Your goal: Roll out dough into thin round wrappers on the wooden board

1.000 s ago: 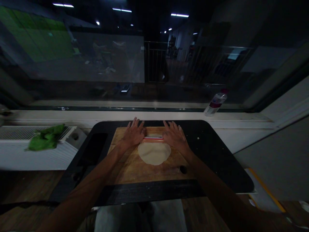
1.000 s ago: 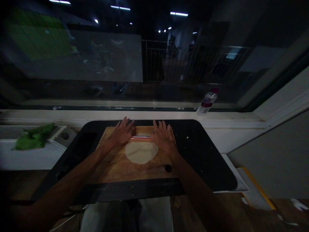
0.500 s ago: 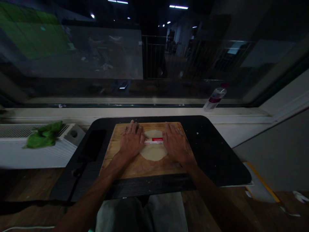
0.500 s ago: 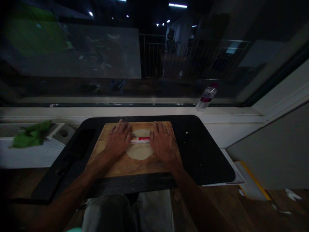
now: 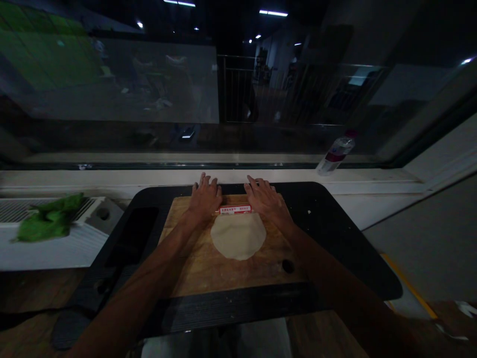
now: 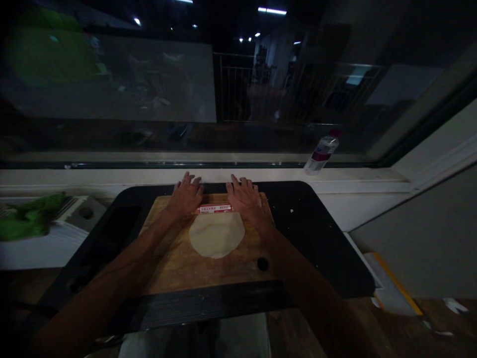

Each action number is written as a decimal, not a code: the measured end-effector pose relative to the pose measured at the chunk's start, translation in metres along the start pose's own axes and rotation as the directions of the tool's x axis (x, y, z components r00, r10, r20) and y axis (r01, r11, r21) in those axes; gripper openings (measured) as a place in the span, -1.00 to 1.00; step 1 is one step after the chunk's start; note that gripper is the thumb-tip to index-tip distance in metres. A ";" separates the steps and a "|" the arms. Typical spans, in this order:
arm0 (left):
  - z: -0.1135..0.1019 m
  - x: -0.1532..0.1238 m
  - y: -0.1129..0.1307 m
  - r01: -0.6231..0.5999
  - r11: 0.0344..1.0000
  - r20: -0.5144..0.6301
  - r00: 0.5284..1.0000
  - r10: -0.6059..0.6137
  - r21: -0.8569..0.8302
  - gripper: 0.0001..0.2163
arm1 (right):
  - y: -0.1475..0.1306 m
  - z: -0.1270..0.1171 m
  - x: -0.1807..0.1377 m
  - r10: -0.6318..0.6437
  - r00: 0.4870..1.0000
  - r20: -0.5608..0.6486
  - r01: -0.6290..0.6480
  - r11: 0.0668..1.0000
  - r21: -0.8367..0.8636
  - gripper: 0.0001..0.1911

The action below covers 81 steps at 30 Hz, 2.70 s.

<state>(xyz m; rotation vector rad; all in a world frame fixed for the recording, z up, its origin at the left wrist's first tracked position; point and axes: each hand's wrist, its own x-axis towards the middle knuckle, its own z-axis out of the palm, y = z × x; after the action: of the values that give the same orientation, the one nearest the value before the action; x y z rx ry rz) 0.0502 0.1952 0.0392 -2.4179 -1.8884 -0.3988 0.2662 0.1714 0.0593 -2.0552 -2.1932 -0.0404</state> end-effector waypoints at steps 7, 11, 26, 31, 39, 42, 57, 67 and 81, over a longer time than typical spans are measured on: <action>-0.002 -0.019 0.007 0.079 0.997 0.138 0.987 -0.077 -0.007 -0.43 | 0.002 0.011 -0.046 -0.069 0.992 -0.107 0.060 0.994 -0.088 -0.37; -0.005 -0.022 0.015 0.112 0.994 0.127 0.986 -0.111 -0.003 -0.43 | -0.002 0.014 -0.072 -0.058 0.988 -0.145 0.042 0.993 -0.111 -0.36; -0.005 0.018 0.017 0.087 0.994 -0.048 0.995 -0.090 -0.070 -0.59 | 0.003 -0.006 -0.001 -0.020 1.000 0.014 0.021 0.998 -0.063 -0.38; -0.003 0.020 0.015 0.081 0.994 -0.034 0.996 -0.083 -0.070 -0.60 | 0.003 -0.006 0.008 -0.004 0.999 0.041 0.006 0.998 -0.058 -0.38; -0.007 0.012 0.022 -0.025 0.999 -0.094 0.995 0.023 -0.020 -0.58 | 0.001 0.008 -0.040 -0.068 0.997 -0.045 0.063 0.992 -0.113 -0.36; -0.009 0.009 0.026 -0.074 0.997 -0.095 0.993 0.071 -0.030 -0.58 | -0.003 0.010 -0.054 -0.060 0.996 -0.072 0.052 0.992 -0.112 -0.37; -0.009 0.006 0.029 -0.043 0.994 -0.002 0.999 0.043 -0.099 -0.62 | 0.005 -0.004 -0.010 -0.095 0.994 0.056 0.104 0.977 -0.187 -0.38; -0.023 0.001 0.034 0.090 0.984 0.011 0.996 -0.089 -0.153 -0.60 | 0.000 0.019 -0.050 -0.134 0.983 -0.126 0.123 0.988 -0.094 -0.42; -0.017 0.001 0.039 0.077 0.985 0.049 0.996 -0.070 -0.153 -0.58 | 0.015 0.027 -0.028 -0.250 0.960 -0.126 0.224 0.956 -0.190 -0.47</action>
<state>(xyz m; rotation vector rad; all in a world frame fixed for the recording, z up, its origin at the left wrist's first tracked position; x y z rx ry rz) 0.0852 0.1833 0.0609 -2.4760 -2.0419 -0.5192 0.2803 0.1478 0.0280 -1.7858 -2.4026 -0.4115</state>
